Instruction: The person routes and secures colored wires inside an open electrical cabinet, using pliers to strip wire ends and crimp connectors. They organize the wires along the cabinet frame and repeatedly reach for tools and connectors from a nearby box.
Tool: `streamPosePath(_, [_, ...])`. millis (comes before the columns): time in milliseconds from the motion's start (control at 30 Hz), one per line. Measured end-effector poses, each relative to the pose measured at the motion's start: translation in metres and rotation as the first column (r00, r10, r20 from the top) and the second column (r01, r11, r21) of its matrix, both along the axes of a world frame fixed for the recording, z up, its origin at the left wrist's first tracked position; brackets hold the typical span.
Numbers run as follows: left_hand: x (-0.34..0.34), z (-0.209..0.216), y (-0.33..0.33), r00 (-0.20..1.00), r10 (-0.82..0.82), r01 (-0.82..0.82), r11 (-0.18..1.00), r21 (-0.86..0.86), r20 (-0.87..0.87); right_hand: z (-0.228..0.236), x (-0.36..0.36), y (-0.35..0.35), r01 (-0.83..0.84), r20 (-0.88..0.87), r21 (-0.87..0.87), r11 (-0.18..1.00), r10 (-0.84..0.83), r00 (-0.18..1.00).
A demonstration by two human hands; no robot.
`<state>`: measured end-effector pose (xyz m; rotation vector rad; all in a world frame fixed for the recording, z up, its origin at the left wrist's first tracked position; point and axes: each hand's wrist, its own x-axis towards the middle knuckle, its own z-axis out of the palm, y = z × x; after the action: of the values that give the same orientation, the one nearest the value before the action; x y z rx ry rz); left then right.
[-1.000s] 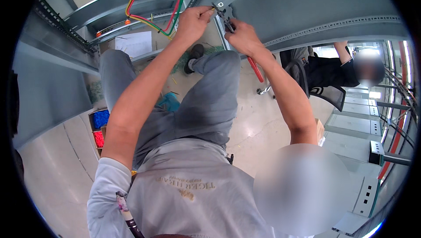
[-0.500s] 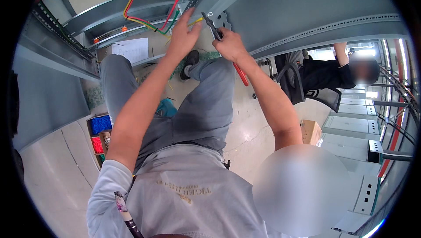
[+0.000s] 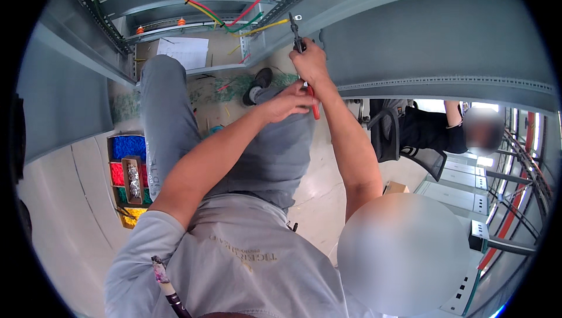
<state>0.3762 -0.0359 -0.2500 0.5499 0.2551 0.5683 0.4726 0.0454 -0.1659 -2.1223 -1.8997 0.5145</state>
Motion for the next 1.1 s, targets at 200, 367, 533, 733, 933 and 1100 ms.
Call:
streamPosePath(200, [0.047,0.010,-0.005,0.886,0.418,-0.435,0.899,-0.049,-0.201,-0.009,-0.022,0.003,-0.045,0.087,0.017,0.999,0.043,0.995])
streamPosePath(367, [0.076,-0.005,-0.008,0.720,0.567,-0.626,0.780,-0.021,-0.401,-0.011,-0.032,0.003,-0.052,0.095,0.041,0.998,0.048,0.994])
streamPosePath(533, [0.102,-0.059,0.008,0.534,0.800,-0.543,0.573,-0.614,0.274,-0.034,-0.049,0.010,-0.072,0.142,0.169,0.983,0.048,0.989])
streamPosePath(733, [0.093,-0.063,0.010,0.597,0.802,-0.747,0.546,-0.378,-0.022,-0.037,-0.048,0.007,0.036,0.013,0.102,0.994,-0.038,0.999])
streamPosePath(933, [0.042,-0.033,-0.015,0.608,0.572,-0.504,0.814,0.290,-0.550,-0.056,-0.026,-0.002,0.094,-0.069,0.111,0.989,-0.087,0.994])
streamPosePath(1100, [-0.078,-0.019,0.030,0.780,0.392,0.105,0.686,0.720,-0.488,-0.049,-0.011,-0.010,0.161,-0.074,0.003,0.987,-0.161,0.984])
